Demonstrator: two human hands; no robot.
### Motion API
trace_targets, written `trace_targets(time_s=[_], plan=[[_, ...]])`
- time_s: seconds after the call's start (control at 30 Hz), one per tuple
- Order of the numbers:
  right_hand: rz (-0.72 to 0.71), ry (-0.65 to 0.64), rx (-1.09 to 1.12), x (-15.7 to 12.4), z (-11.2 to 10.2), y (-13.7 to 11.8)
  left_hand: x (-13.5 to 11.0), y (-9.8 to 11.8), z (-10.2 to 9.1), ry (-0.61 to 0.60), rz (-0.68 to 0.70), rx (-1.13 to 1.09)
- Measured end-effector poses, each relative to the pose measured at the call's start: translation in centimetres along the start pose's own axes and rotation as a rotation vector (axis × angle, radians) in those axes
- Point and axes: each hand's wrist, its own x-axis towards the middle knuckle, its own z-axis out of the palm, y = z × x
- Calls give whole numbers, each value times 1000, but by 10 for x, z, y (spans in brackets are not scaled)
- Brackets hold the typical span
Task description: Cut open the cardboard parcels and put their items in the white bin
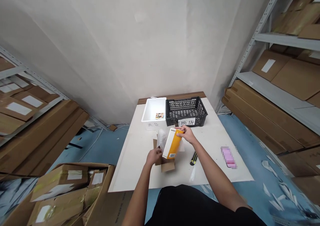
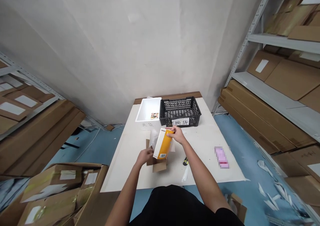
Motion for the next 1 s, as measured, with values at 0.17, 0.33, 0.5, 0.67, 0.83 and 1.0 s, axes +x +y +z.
trace_targets(time_s=[0.17,0.33,0.5,0.67,0.83,1.0], plan=[[11,-39,153,4,-7,-13,11,59,-16,18,168,-569],[76,-11,294,1,-13,5,6,88,18,-141,266,-839],[177,181,387,-13,-30,50,11,87,57,-139,191,-813],[277,390,463,-35,-63,103,15,81,83,-99,124,-634],[442,562,386,-68,-99,147,-11,30,92,-78,27,26],[475,628,307,-86,-113,171,-41,-22,86,-200,46,364]])
